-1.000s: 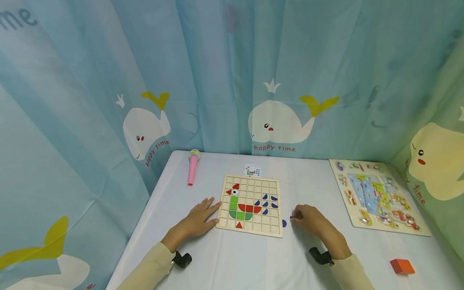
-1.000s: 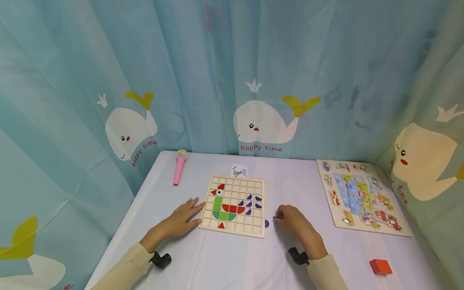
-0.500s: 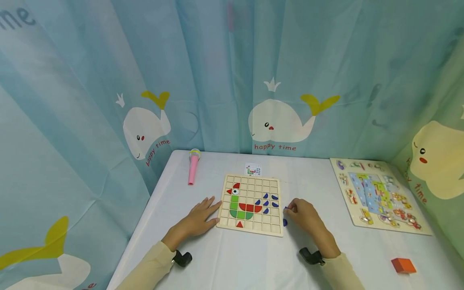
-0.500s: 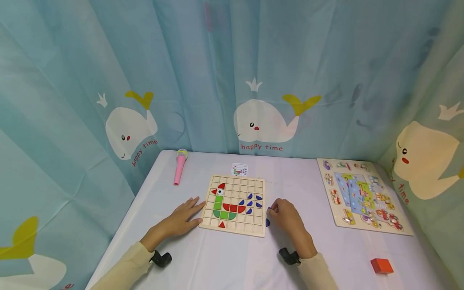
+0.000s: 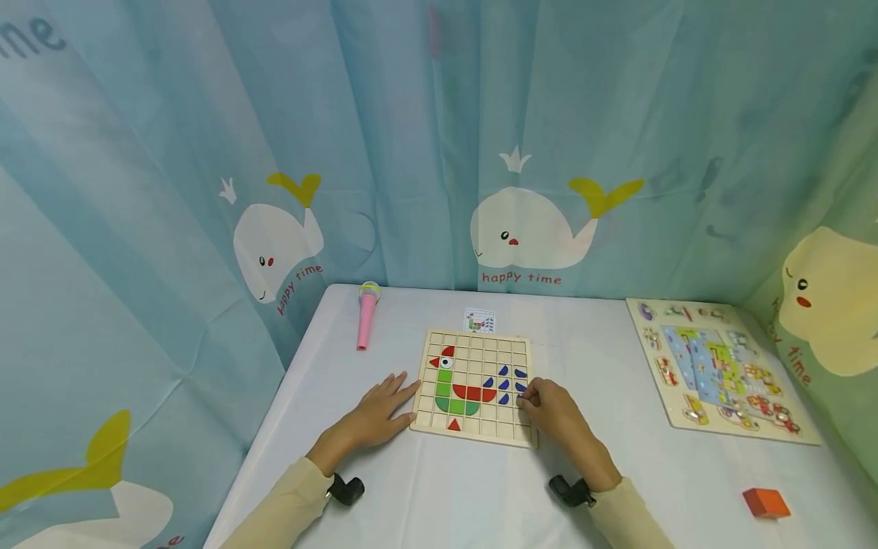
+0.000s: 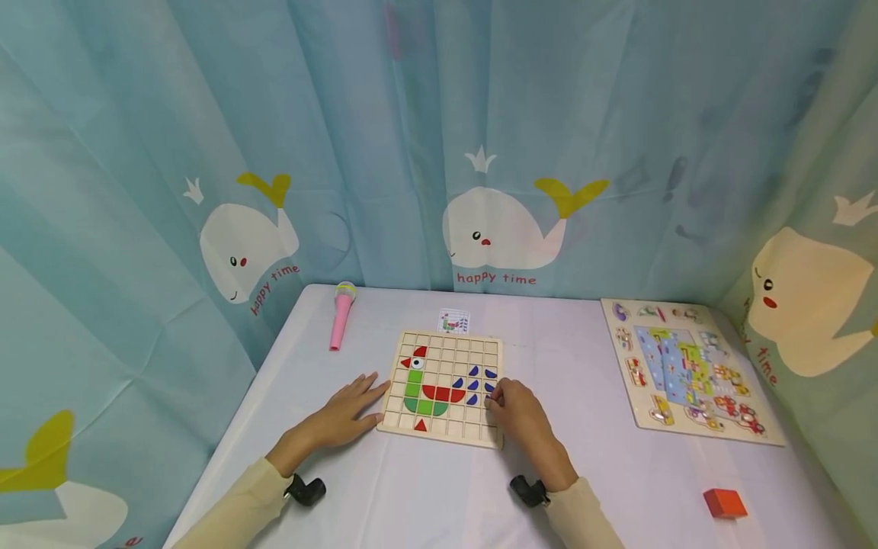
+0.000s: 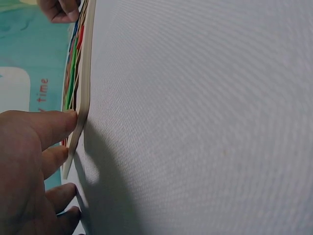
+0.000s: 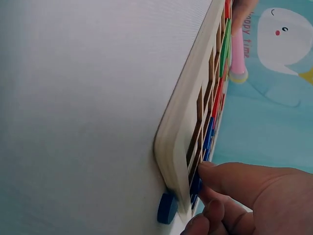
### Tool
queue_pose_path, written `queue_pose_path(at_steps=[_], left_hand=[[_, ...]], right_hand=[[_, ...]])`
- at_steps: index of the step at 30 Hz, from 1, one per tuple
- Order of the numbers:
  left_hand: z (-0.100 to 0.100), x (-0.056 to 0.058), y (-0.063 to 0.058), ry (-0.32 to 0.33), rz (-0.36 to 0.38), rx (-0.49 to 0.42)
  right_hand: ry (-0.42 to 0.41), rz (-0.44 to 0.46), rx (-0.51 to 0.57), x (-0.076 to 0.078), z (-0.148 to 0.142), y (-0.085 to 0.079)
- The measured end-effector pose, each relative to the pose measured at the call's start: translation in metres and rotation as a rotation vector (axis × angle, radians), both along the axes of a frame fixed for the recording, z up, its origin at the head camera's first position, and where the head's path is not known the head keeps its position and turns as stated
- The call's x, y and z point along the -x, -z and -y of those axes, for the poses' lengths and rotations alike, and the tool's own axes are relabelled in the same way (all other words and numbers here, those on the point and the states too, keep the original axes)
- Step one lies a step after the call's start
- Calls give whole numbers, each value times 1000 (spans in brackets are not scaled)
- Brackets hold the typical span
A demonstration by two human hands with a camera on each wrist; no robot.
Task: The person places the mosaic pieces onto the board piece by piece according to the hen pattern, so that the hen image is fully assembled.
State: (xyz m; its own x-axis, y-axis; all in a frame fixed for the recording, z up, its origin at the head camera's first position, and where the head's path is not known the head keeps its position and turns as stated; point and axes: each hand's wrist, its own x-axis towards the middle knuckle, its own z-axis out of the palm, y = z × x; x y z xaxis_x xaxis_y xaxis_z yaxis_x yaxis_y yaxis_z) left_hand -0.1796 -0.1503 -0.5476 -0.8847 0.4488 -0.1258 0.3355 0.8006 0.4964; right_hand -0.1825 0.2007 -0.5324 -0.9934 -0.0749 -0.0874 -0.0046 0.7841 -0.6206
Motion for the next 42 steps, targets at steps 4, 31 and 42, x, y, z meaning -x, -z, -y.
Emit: queue_pose_path(at_steps=[4,31,42], left_hand=[[0,0,0,-2,-1,-1],[1,1,2,-3,10,-9],[0,0,-1,4,3,3]], right_hand=[[-17,-3,-4,1,2,0],[-41,-8,-84,-6,-5,-7],[-49,86,-97,-11,-31,-25]])
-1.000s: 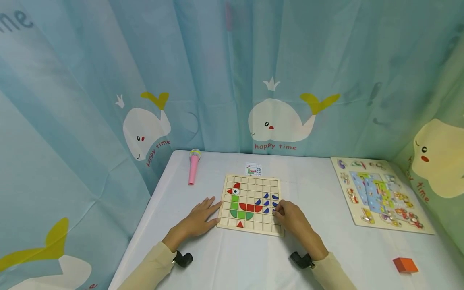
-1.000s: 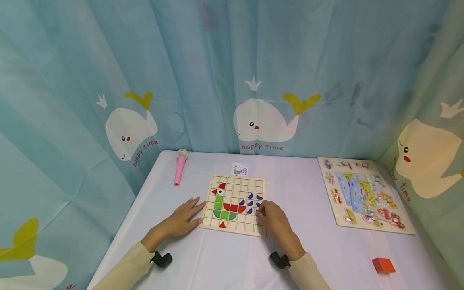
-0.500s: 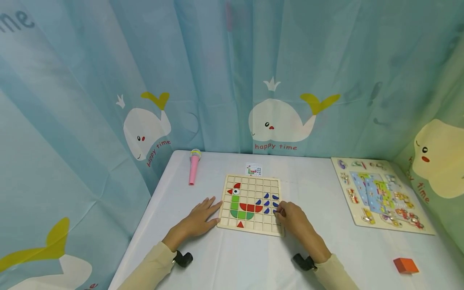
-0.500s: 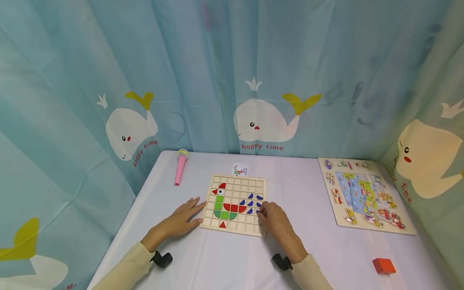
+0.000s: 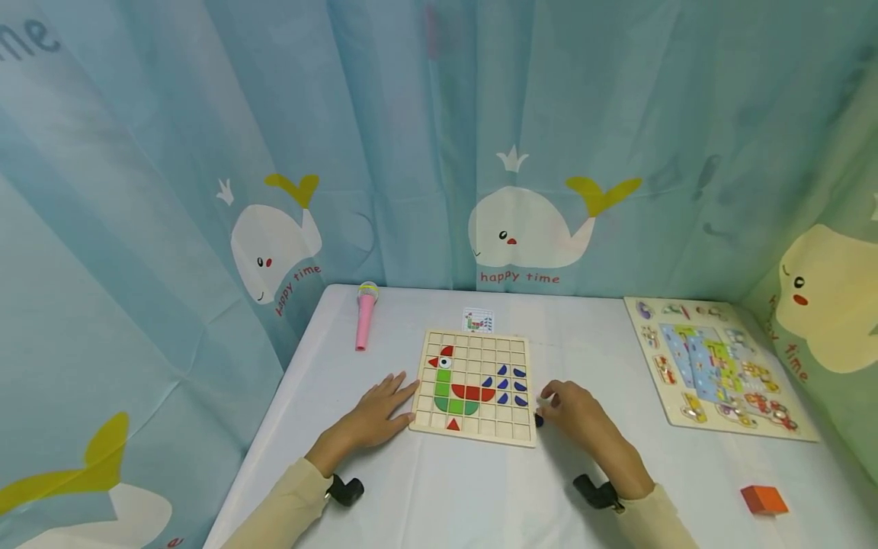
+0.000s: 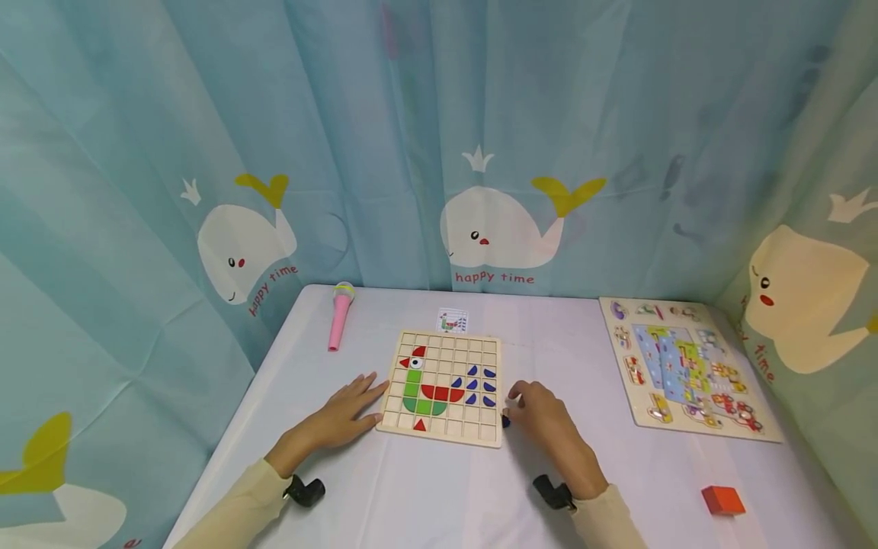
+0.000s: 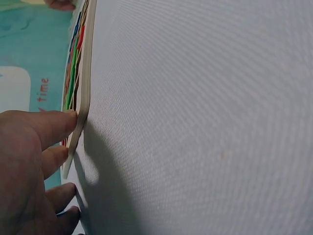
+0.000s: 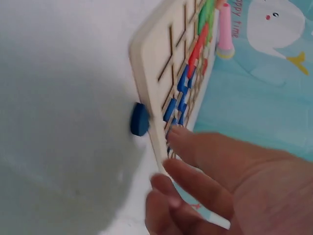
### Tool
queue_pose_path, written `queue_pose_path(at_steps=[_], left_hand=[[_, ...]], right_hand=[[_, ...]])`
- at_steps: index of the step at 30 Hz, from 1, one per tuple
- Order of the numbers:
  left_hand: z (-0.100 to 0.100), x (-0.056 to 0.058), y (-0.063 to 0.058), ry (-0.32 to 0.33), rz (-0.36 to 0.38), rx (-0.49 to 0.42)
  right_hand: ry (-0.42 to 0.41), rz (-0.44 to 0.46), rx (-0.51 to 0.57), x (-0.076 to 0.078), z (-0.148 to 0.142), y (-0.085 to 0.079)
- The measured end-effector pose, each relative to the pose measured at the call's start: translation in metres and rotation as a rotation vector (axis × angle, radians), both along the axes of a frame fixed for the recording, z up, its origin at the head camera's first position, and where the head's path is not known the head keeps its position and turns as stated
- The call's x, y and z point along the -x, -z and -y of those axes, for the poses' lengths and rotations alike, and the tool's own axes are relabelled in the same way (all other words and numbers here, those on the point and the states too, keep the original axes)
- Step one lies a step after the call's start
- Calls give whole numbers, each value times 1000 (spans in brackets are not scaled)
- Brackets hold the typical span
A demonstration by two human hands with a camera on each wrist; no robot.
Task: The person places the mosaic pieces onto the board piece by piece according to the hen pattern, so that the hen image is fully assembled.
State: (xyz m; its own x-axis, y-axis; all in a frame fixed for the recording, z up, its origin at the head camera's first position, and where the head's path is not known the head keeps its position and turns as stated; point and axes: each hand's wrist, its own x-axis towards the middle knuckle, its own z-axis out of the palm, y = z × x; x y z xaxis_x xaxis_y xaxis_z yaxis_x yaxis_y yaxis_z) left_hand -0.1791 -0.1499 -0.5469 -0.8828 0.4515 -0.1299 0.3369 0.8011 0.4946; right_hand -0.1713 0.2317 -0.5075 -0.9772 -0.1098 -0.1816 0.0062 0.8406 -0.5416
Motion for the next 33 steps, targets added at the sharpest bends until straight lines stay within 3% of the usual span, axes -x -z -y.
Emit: queue_pose_path(at_steps=[8,22,29,33], left_hand=[[0,0,3,-9,-2,-4],[1,1,5,-5,-10,-8],[1,0,3,0,-11,-6],[1,0,3,4,-10,-9]], right_hand=[[-111,54,22,-9,-4,5],[-126,-3,-18,-14,-2,18],[-66,-10,-123,-18,-7,15],[-60,-20,-119,-19,-11,14]])
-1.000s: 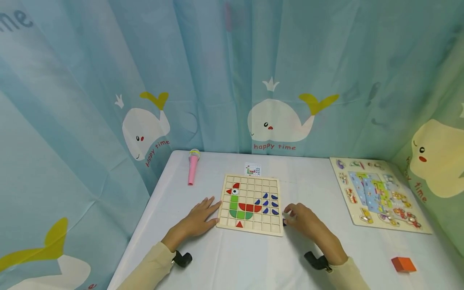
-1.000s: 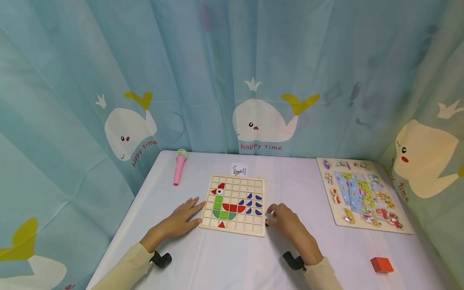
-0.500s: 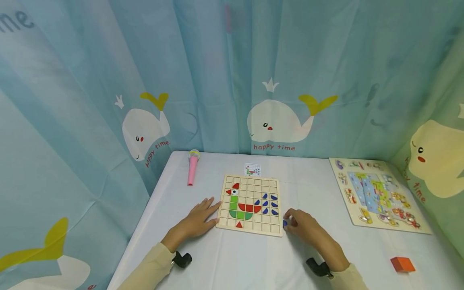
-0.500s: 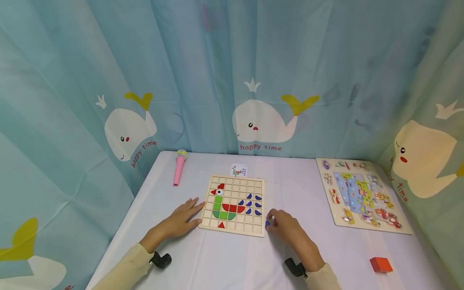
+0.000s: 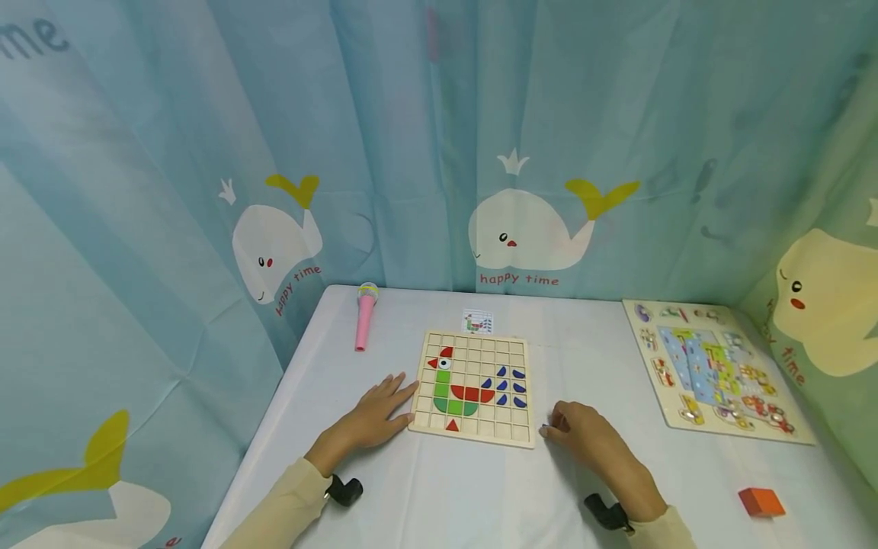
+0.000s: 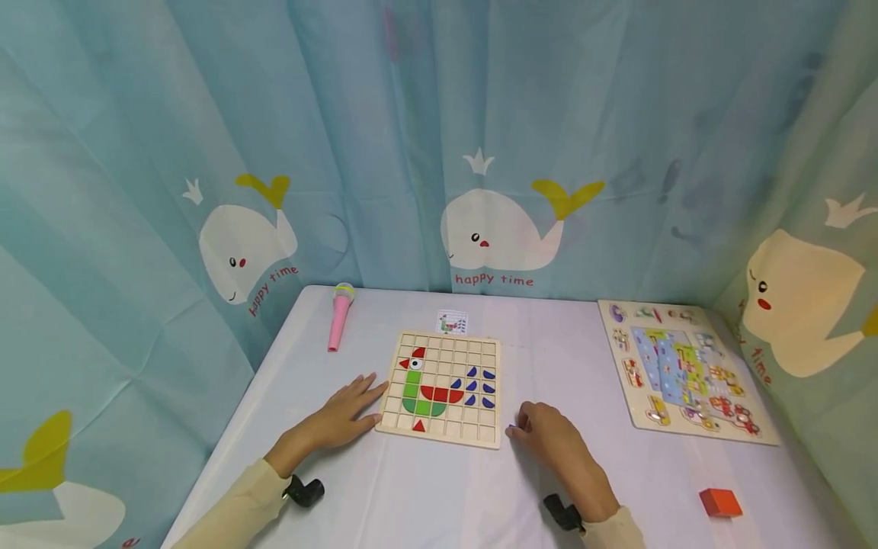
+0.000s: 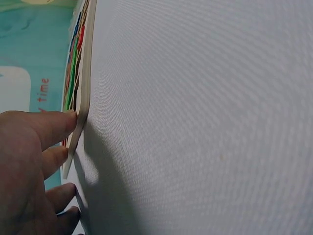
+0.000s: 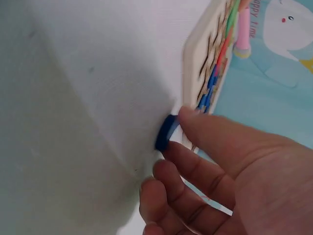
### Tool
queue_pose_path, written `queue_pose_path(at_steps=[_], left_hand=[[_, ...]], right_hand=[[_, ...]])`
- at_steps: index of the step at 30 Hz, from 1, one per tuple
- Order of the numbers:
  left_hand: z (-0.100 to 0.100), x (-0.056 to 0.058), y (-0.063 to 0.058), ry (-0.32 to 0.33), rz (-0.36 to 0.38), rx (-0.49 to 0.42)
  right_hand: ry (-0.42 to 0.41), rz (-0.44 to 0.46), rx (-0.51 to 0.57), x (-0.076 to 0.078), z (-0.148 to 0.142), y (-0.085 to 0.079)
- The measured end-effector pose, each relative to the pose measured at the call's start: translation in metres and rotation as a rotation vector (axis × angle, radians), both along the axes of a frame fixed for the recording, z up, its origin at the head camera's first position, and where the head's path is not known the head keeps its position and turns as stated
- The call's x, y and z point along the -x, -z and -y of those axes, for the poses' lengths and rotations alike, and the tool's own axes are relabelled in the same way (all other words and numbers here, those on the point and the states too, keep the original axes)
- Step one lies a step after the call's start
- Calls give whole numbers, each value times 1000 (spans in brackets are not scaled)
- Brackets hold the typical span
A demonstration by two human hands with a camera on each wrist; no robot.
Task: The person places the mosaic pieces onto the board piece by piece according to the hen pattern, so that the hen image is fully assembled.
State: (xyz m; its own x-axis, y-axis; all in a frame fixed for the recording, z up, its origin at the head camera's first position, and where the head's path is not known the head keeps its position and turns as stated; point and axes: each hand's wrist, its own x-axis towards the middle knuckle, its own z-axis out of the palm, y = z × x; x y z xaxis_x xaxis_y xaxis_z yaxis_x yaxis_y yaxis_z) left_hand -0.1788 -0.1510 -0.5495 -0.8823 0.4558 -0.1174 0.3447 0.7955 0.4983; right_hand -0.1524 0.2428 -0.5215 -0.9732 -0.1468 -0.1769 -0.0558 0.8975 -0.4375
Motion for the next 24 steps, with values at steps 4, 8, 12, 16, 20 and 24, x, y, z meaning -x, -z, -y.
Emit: queue_pose_path(at_steps=[4,8,12,16,20,24], left_hand=[[0,1,1,-6,0,0],[0,2,3,-8,-3,12],[0,1,2,-2,-6,0],[0,1,1,0,-4,-8],[0,1,1,-8,6,-17],[0,1,1,-12,11,-19]], right_hand=[[-11,-12,19,-1,0,0],[-4,-7,7,-1,1,0],[-1,-1,12,-2,2,-1],[16,5,20,-3,2,0],[67,10,12,0,5,1],[105,-37,19,2,7,1]])
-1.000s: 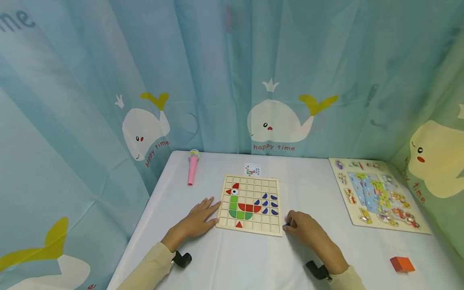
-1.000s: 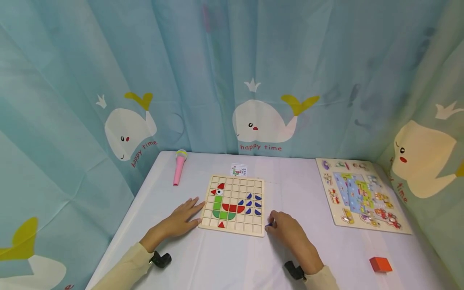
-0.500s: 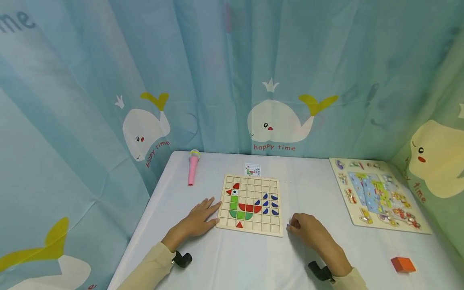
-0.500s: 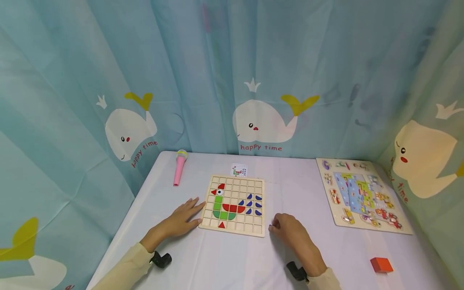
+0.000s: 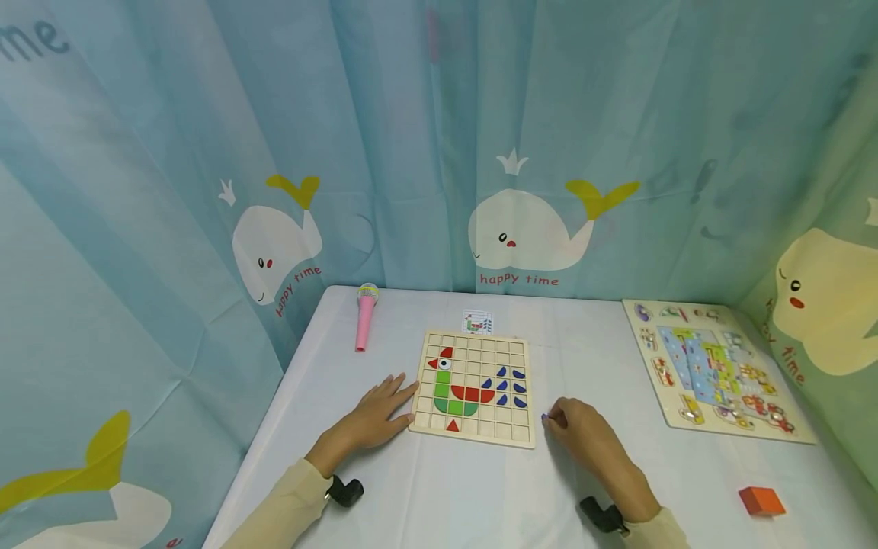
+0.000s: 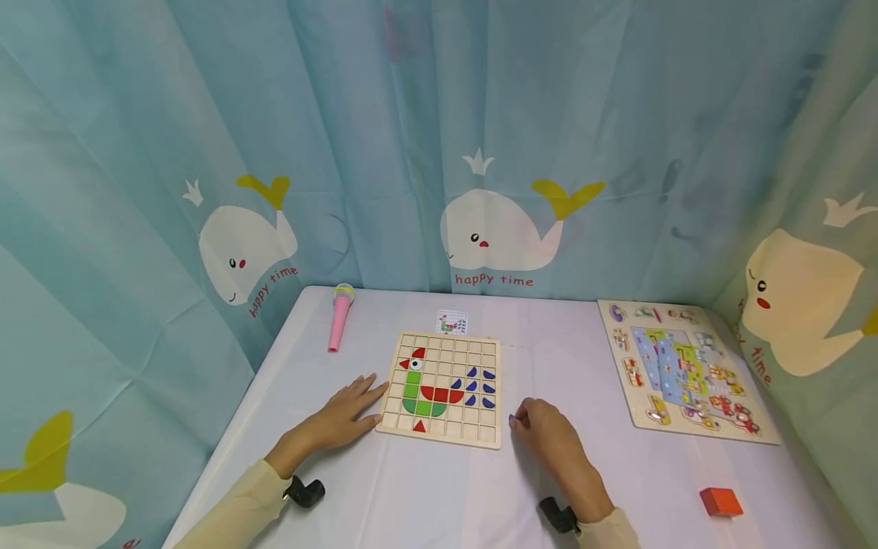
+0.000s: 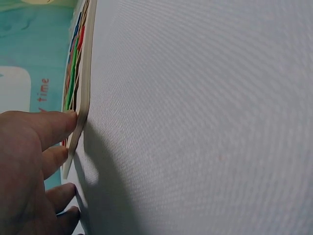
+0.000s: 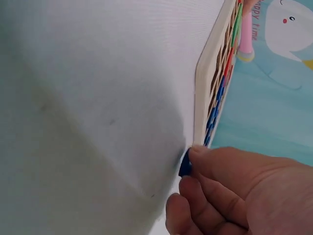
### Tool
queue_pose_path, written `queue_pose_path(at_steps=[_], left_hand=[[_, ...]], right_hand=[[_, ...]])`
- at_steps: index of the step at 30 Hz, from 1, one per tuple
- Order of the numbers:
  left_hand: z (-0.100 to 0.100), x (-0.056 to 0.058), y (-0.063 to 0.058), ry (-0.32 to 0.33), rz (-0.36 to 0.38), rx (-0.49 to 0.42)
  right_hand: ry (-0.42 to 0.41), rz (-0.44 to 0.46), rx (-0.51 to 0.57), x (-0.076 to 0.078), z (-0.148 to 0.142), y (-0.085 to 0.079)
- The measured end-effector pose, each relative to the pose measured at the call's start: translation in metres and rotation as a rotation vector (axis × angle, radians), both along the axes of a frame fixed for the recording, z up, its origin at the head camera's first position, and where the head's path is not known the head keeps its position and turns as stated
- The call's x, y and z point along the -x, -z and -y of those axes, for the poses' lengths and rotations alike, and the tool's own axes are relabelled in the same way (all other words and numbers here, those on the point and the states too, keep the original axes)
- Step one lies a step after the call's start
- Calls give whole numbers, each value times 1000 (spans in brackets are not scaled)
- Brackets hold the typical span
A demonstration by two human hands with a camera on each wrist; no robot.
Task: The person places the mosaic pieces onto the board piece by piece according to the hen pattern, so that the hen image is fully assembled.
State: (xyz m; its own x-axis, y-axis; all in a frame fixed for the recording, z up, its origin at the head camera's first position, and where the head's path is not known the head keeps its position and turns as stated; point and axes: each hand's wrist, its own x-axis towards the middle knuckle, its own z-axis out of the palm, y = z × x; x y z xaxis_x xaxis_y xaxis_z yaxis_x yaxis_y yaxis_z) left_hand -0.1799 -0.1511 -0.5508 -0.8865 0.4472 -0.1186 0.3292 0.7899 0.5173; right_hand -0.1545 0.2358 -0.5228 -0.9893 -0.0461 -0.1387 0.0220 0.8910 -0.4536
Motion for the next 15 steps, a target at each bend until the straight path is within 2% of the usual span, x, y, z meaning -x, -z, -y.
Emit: queue_pose_path(at_steps=[6,15], left_hand=[[0,0,0,3,-4,13],[0,1,3,-2,-15,12]], right_hand=[[3,-81,48,2,10,0],[-3,-75,125,5,34,6]])
